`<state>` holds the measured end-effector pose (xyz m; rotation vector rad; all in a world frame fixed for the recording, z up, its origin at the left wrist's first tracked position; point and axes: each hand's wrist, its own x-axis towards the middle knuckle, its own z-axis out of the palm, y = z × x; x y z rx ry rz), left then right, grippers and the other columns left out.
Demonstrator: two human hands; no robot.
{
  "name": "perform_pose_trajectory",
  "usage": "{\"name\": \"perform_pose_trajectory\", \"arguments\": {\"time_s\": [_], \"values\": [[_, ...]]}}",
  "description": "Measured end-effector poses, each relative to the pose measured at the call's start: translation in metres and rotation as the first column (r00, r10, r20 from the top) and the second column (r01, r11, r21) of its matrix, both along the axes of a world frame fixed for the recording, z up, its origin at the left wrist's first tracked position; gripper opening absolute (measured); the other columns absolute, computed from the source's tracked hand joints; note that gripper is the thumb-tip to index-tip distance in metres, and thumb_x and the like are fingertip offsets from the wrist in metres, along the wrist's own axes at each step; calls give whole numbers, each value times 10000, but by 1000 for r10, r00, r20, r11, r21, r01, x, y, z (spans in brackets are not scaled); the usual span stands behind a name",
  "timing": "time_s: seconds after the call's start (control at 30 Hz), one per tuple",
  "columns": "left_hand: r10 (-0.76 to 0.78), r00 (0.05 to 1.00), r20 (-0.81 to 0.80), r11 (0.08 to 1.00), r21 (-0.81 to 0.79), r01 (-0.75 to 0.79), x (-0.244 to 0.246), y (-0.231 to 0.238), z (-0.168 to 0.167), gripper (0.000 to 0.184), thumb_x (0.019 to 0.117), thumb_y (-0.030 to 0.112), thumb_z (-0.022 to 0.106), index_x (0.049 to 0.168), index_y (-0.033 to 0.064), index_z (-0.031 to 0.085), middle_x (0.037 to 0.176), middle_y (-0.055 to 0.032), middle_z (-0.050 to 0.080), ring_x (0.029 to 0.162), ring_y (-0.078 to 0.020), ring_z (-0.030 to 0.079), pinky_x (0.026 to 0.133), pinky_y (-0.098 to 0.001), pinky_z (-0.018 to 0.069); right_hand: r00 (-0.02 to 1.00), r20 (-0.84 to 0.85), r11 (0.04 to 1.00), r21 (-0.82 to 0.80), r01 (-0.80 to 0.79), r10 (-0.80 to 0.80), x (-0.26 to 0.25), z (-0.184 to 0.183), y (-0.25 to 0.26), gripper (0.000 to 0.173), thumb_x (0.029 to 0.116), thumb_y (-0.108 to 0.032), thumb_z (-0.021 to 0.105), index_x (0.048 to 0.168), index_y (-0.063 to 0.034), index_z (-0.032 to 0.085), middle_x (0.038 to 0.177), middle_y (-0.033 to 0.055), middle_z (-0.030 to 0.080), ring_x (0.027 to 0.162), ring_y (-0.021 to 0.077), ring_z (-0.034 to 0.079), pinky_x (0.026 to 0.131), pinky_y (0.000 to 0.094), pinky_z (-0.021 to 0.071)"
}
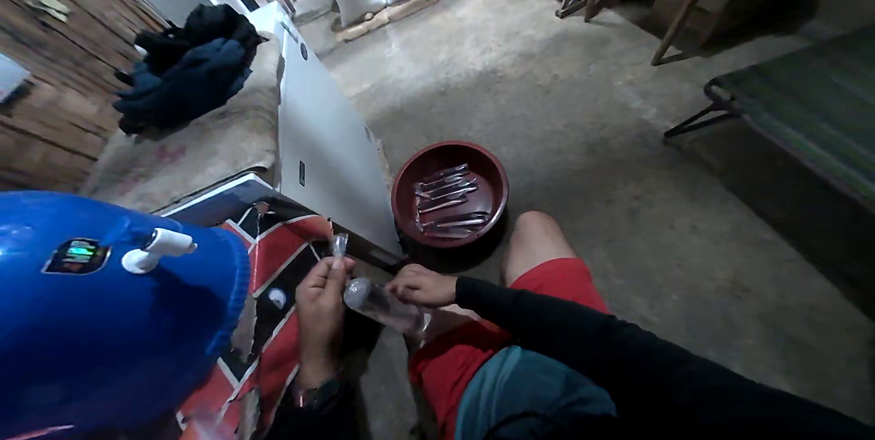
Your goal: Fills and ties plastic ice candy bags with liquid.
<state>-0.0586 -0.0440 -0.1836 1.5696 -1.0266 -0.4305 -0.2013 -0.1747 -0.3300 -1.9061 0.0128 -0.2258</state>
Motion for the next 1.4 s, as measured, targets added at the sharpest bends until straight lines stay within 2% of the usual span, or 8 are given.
{"name": "perform_pose_trajectory", "arguments": {"time_s": [0.1,0.23,0.43,0.63,0.87,1.0,1.1,1.4], "values": [[-122,992,33,992,-19,123,-5,-2,0,271,1057,128,469,947,23,693,808,-6,704,695,-81,650,657,-239,566,987,157,905,424,-26,-45,12,86,-15,562,1110,-436,300,1355,-26,596,983,56,638,786,96,588,706,284,523],[-196,976,96,981,-1,196,-5,-6,4,251,1043,170,514,914,58,698,801,12,682,719,-71,640,690,-251,558,962,259,901,433,-34,-89,24,141,-43,245,1010,-165,654,1129,45,702,921,80,728,762,84,665,716,268,574],[-298,925,234,951,162,265,-8,-12,12,214,919,130,674,1122,66,693,1023,-31,699,858,-120,670,750,-296,592,903,308,951,165,260,-300,-26,165,-45,166,984,-163,703,1000,-9,762,848,58,745,721,103,698,700,300,621],[-212,944,253,929,-248,276,-61,-22,54,191,851,-34,762,1026,38,736,998,-52,716,850,-143,699,741,-321,640,741,488,870,412,272,-462,-91,183,45,112,959,-46,704,1038,23,742,957,117,738,783,201,729,702,369,663],[-91,912,401,731,-595,334,-72,24,123,110,898,36,750,1005,60,755,980,-54,739,932,-180,713,836,-347,623,840,493,142,837,-529,226,-52,197,73,203,1047,-263,582,1123,-134,719,990,-29,727,827,30,693,733,170,577],[34,939,343,778,-598,190,-61,32,125,128,910,75,765,1037,92,764,1000,-33,741,1006,-217,709,962,-449,599,848,505,536,676,-506,163,-14,222,43,135,999,-153,627,1068,-177,741,932,-84,721,835,0,671,752,192,578],[157,939,307,839,-543,37,-62,32,117,134,908,106,772,1041,115,781,1001,10,716,1013,-159,637,878,-311,547,914,404,635,703,-319,12,-7,228,33,178,976,-6,570,969,-59,739,813,-9,710,719,27,663,662,198,582],[359,836,415,912,-347,-220,-99,41,83,103,935,199,738,994,151,807,941,38,750,922,-129,660,867,-382,537,816,560,893,429,-136,-145,-28,182,11,103,959,-146,724,989,-62,775,967,19,735,891,83,689,800,268,601]]}}
